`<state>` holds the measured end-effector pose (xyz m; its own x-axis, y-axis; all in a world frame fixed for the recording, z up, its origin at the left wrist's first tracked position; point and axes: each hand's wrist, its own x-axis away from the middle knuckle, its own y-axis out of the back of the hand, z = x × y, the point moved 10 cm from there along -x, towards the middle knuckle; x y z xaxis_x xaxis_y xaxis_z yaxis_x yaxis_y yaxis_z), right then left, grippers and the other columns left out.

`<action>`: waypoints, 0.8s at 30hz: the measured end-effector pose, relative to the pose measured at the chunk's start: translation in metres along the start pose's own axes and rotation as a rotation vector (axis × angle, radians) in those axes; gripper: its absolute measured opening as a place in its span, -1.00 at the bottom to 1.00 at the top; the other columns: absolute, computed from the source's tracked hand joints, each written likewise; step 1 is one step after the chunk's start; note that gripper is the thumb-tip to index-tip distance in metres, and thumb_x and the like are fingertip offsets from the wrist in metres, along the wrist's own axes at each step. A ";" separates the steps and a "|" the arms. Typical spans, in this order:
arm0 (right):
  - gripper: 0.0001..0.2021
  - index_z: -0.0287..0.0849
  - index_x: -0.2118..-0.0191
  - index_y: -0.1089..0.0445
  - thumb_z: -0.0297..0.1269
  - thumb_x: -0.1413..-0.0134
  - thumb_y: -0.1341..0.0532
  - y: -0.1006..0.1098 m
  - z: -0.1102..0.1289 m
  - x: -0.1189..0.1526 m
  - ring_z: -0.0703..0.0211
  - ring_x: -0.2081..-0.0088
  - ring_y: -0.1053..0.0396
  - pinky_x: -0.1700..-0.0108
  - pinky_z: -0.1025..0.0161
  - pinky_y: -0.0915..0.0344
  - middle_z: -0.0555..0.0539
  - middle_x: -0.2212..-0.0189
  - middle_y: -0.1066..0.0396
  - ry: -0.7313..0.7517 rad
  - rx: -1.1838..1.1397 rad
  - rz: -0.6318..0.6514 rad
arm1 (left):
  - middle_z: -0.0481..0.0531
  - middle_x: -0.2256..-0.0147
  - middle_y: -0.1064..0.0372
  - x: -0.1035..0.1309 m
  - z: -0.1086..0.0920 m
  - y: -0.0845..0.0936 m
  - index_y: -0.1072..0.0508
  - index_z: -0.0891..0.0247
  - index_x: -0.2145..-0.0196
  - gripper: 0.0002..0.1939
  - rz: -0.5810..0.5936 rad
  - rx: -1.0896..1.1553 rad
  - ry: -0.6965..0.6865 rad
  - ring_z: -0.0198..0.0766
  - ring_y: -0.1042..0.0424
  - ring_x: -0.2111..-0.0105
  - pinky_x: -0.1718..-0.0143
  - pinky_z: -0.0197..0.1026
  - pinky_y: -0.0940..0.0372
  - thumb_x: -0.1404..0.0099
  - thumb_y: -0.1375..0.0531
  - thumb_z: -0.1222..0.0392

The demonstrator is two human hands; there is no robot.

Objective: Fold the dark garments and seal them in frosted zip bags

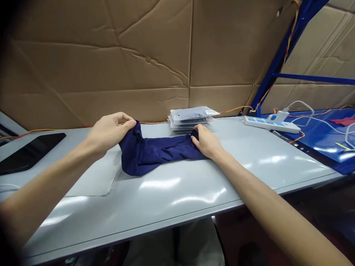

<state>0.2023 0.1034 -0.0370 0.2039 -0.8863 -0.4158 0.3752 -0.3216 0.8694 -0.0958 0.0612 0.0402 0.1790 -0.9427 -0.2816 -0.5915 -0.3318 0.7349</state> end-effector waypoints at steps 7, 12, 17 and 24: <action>-0.67 -0.15 -0.06 -0.28 -0.18 -0.23 -0.17 0.005 -0.001 0.002 -0.15 -0.02 -0.45 -0.01 -0.04 -0.38 -0.25 -0.05 -0.46 -0.009 -0.047 -0.011 | -0.06 0.35 -0.58 0.012 -0.051 -0.072 -0.49 0.16 0.28 -0.80 0.286 0.063 -0.185 -0.16 -0.52 0.30 0.24 -0.16 -0.34 -0.31 -0.12 0.06; -0.66 -0.18 -0.06 -0.31 -0.17 -0.21 -0.20 0.008 -0.006 0.002 -0.11 0.02 -0.46 0.00 0.01 -0.38 -0.23 0.03 -0.50 -0.059 -0.099 -0.022 | -0.01 0.13 -0.55 0.025 -0.051 -0.074 -0.50 0.16 0.22 -0.76 0.303 -0.015 -0.456 -0.14 -0.49 0.12 0.07 -0.14 -0.35 -0.37 -0.08 0.03; -0.67 -0.16 -0.03 -0.33 -0.17 -0.19 -0.21 0.010 -0.006 0.001 -0.06 0.08 -0.47 0.03 0.03 -0.38 -0.20 0.07 -0.51 -0.062 -0.150 -0.041 | 0.13 -0.21 -0.32 0.042 -0.032 -0.091 -0.40 0.16 -0.15 -0.41 0.419 -0.224 -0.589 0.04 -0.25 -0.22 -0.24 0.06 -0.17 -0.35 -0.06 -0.27; -0.69 -0.15 0.00 -0.36 -0.17 -0.18 -0.22 0.012 -0.010 0.001 -0.06 0.10 -0.48 0.03 0.02 -0.37 -0.19 0.10 -0.53 -0.086 -0.188 -0.054 | 0.15 -0.36 -0.09 0.055 -0.023 -0.114 -0.23 0.16 -0.31 -0.26 0.501 -0.331 -0.623 0.08 -0.07 -0.34 -0.38 0.15 0.12 -0.35 0.00 -0.33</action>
<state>0.2158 0.1019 -0.0290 0.1045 -0.8973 -0.4289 0.5471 -0.3083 0.7782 -0.0001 0.0461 -0.0448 -0.5620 -0.8220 -0.0923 -0.2089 0.0331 0.9774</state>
